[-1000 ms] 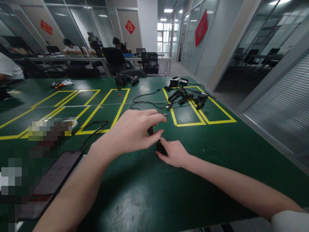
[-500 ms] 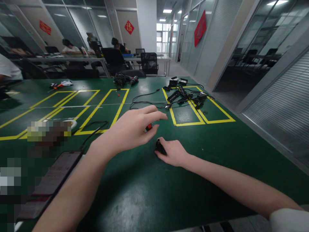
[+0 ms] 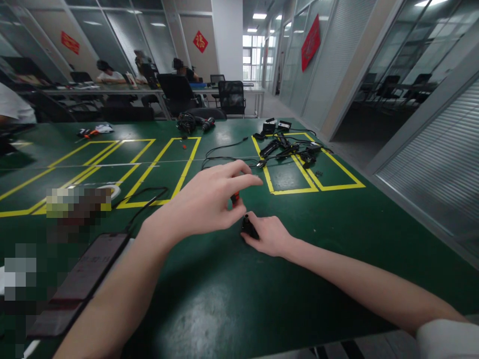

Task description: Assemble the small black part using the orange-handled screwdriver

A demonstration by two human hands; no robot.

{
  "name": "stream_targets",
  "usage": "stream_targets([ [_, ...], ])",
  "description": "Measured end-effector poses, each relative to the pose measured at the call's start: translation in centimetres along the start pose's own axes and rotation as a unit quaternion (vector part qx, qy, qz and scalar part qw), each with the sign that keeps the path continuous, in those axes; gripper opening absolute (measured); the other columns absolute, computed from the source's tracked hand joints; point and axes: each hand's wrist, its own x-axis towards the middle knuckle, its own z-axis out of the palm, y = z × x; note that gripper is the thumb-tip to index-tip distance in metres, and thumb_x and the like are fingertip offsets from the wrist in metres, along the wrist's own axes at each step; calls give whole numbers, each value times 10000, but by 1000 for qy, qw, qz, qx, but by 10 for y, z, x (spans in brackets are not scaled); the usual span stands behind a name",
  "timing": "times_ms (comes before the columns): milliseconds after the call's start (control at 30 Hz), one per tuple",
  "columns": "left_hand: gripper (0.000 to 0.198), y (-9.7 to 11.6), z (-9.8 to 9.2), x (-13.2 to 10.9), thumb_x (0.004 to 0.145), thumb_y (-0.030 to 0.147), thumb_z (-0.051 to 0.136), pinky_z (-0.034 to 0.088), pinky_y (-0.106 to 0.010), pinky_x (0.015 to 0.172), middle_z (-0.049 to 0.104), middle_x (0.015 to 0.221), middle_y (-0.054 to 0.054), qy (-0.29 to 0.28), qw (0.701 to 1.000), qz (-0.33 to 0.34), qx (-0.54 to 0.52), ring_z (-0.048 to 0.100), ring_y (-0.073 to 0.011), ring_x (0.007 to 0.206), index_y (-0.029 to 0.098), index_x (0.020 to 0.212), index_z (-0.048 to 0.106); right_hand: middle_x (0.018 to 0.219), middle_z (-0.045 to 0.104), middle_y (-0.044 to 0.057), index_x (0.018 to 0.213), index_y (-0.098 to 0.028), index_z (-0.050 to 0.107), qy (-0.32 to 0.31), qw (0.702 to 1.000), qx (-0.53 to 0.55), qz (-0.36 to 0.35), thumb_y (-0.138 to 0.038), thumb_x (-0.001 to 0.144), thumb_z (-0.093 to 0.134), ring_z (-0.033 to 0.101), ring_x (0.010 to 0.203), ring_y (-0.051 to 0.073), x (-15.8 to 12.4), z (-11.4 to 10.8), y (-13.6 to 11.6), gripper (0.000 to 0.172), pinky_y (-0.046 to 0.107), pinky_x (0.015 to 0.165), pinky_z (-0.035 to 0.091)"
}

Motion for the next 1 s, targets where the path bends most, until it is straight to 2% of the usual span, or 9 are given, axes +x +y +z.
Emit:
stream_targets([
  [133,418,2,1,1,921,203,526,489,-254,682,689,1122,-45,15,1000,-23,8,659,-144,760,257,1325,620,963,774,83,1220,-186,476,-1,1000,-3,0,-454,977,505,743,820,285,0,0,-1,363,313,615,382],
  [267,497,2,1,0,878,185,566,506,-251,743,646,1265,-69,14,1000,1,-12,674,-170,903,261,1368,597,988,775,88,1228,-183,473,-8,1000,-2,3,-452,982,498,745,843,281,0,-1,-1,365,312,633,397],
  [433,411,1,-1,-1,919,199,537,474,-243,684,702,1070,-38,7,1000,-23,1,663,-145,774,248,1316,632,1003,773,91,1242,-180,466,-17,1000,-3,7,-450,987,487,746,860,281,0,-2,-1,372,314,652,409],
  [567,487,2,-4,-2,868,201,585,505,-261,757,662,1228,-64,-7,1000,-15,-14,679,-171,883,250,1352,614,1000,772,94,1254,-177,462,-19,1000,1,6,-453,991,480,745,857,281,0,-2,-1,382,314,655,408],
  [700,490,3,-3,-1,913,191,525,503,-265,736,687,1169,-52,2,999,-48,5,681,-172,859,261,1395,581,986,773,85,1257,-181,464,-13,1000,-1,6,-451,988,490,745,853,278,0,-2,-2,382,311,648,396],
  [833,505,4,-2,0,872,201,580,508,-274,773,647,1267,-67,-8,1000,-19,2,681,-188,928,257,1374,599,995,770,90,1242,-182,472,-17,1000,-8,14,-453,993,478,743,860,275,0,-2,-2,368,310,651,394],
  [1000,416,4,-3,0,931,228,532,477,-266,688,701,1069,-40,-3,999,-39,15,675,-170,810,247,1337,622,985,771,91,1233,-181,474,-16,1000,-9,13,-456,986,486,742,853,277,0,-1,-2,369,308,648,389],
])
